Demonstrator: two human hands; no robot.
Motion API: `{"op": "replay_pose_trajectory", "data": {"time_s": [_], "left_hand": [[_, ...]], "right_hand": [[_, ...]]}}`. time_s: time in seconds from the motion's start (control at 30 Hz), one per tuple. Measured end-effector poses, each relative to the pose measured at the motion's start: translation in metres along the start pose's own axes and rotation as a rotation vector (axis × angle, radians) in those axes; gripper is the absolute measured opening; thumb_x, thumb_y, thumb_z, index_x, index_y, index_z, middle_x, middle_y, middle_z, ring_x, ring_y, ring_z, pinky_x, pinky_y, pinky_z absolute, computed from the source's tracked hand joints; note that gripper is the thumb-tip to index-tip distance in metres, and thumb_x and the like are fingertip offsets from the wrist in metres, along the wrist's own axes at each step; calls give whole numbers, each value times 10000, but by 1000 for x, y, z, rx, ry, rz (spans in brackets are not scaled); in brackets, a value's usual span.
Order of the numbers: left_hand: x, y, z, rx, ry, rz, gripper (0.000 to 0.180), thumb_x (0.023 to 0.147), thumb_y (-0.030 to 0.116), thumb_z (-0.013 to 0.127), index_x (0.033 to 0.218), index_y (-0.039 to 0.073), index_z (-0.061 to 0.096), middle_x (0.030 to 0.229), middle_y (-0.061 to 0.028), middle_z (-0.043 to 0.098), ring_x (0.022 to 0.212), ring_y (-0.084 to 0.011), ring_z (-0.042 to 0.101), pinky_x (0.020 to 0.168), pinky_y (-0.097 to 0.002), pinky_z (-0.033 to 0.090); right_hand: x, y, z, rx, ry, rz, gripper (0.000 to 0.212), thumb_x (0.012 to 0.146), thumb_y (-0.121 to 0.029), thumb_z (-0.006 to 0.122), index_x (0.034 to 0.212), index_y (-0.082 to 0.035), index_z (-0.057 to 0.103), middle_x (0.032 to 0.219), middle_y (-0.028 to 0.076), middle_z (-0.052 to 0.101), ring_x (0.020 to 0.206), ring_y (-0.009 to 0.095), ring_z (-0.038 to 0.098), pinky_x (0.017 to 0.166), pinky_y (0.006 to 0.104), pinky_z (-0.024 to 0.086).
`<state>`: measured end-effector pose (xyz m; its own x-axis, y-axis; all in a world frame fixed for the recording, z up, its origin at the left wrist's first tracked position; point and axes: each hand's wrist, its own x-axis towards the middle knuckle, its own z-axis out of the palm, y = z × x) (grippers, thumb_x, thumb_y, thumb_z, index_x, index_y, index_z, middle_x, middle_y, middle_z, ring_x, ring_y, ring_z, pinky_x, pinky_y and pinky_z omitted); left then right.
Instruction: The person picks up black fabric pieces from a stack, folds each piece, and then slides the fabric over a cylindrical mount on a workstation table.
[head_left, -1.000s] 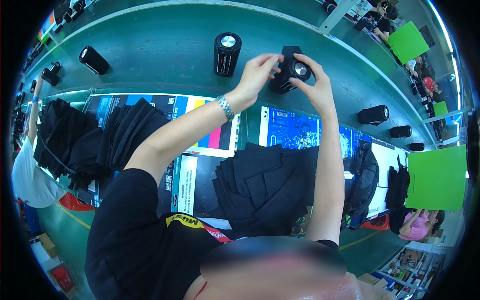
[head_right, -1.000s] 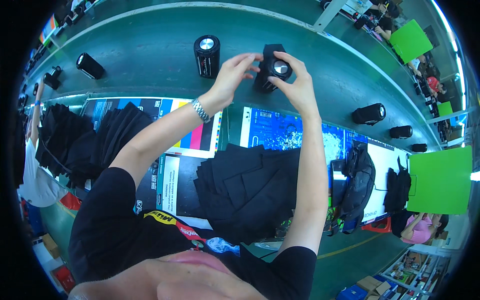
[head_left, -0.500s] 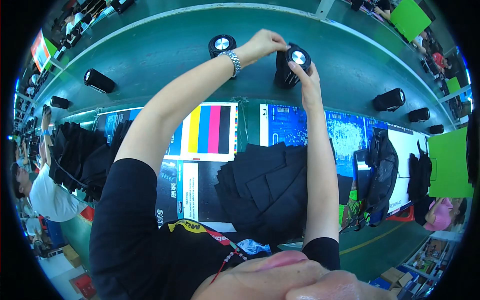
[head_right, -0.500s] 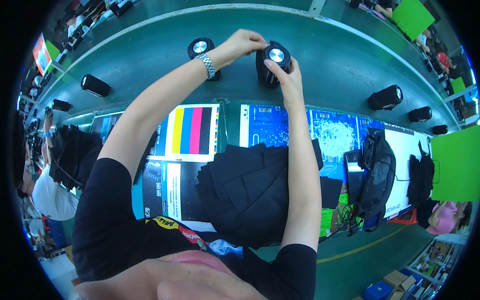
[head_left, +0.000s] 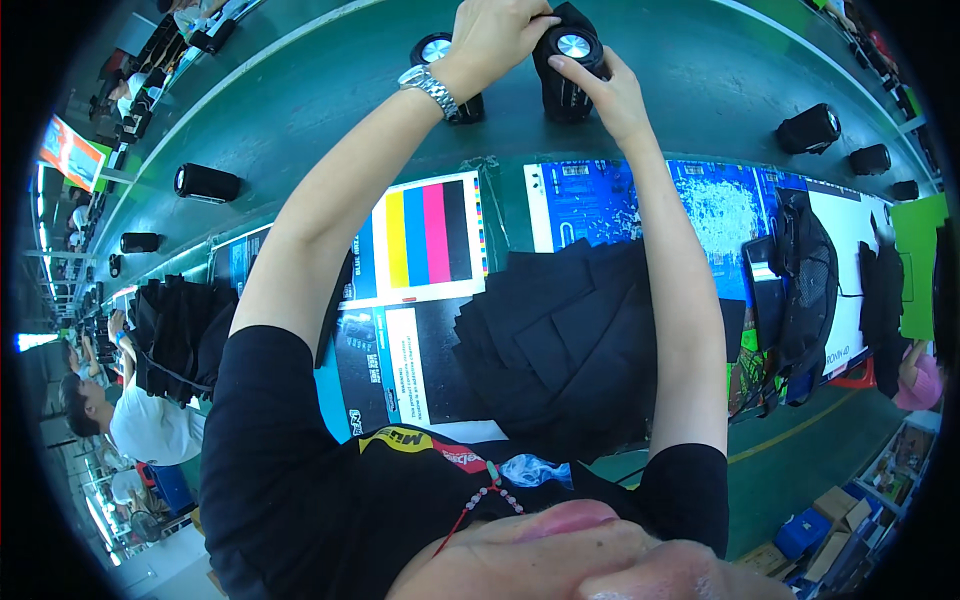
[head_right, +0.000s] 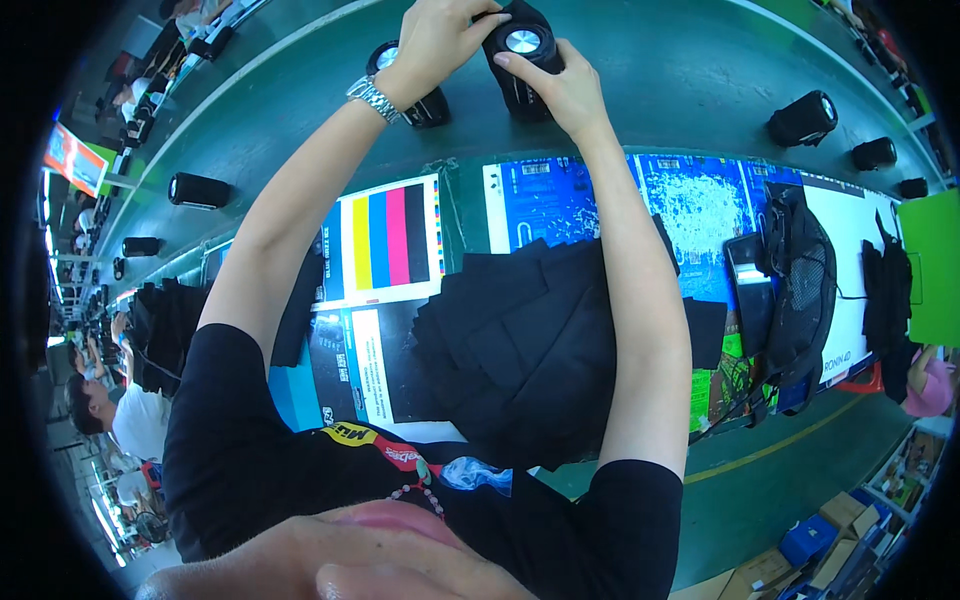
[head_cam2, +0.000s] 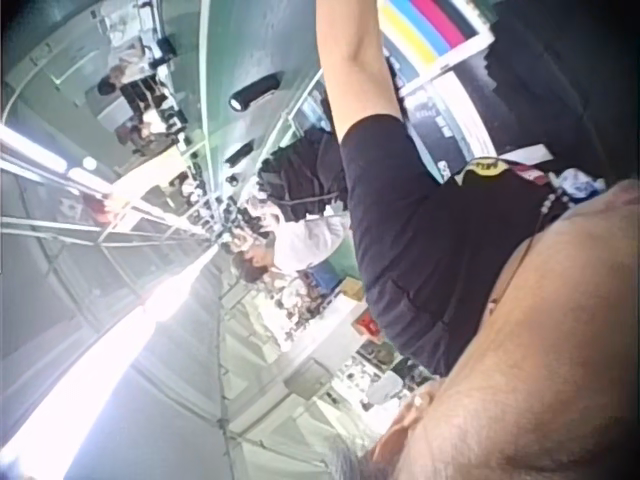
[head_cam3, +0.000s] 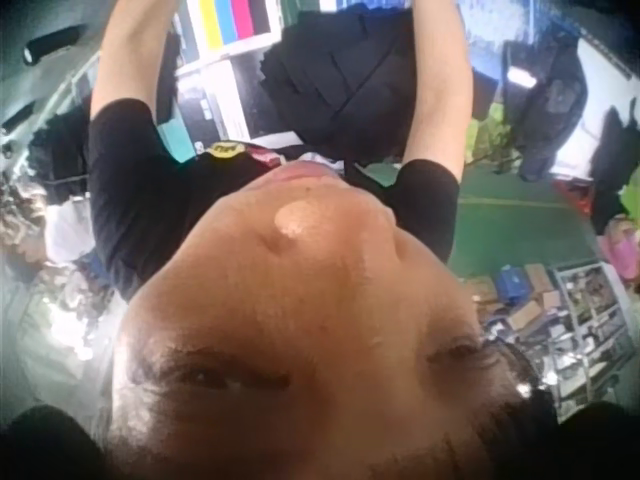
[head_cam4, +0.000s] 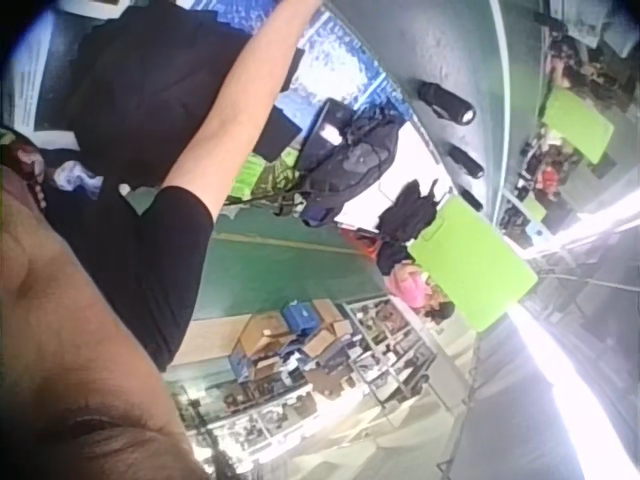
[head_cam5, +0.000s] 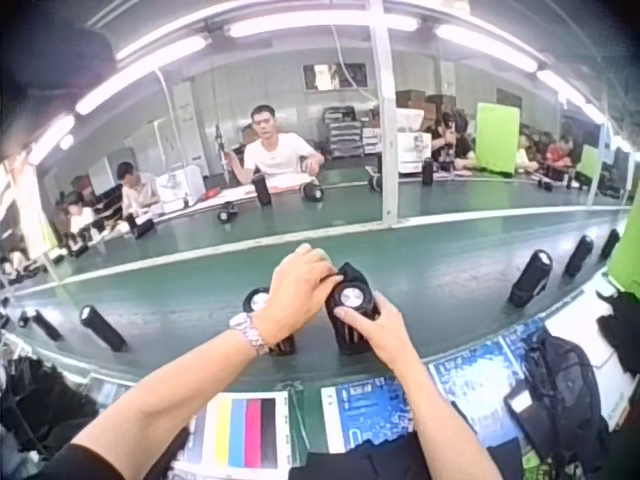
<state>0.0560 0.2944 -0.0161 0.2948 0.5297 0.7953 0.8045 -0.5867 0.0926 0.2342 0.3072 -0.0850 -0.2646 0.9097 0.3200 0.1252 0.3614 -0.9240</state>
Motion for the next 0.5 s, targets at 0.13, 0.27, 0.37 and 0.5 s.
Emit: {"op": "replay_pose_trajectory", "data": {"time_s": [0.13, 0.27, 0.37, 0.5], "left_hand": [[9, 7, 3, -154, -78, -99, 89, 730, 103, 667, 760, 27, 632, 776, -116, 578, 811, -303, 569, 730, -378, 467], [16, 22, 7, -415, -30, -153, 81, 721, 70, 650, 786, 24, 636, 776, -135, 582, 813, -303, 580, 737, -369, 470], [12, 2, 28, -458, -241, -55, 62, 745, 88, 644, 758, 28, 634, 743, -123, 582, 792, -297, 578, 711, -379, 459], [11, -17, 33, -305, -469, -186, 326, 824, 309, 692, 954, 12, 719, 925, -158, 702, 827, -248, 680, 762, -323, 531]], "right_hand": [[-14, -12, -9, 23, 44, -57, 547, 708, -409, 795, 989, 37, 649, 892, 107, 677, 817, 149, 637, 746, 262, 492], [-26, -19, -20, 59, 41, 6, 518, 726, -366, 789, 1001, 50, 646, 879, 98, 673, 812, 141, 625, 744, 259, 485], [-31, -18, -23, -33, 68, -36, 508, 725, -355, 791, 1006, 43, 648, 878, 96, 670, 818, 146, 622, 754, 268, 484], [-35, -17, -25, 80, 91, -8, 516, 729, -356, 783, 1028, 39, 639, 928, 110, 665, 858, 153, 619, 780, 267, 476]]}}
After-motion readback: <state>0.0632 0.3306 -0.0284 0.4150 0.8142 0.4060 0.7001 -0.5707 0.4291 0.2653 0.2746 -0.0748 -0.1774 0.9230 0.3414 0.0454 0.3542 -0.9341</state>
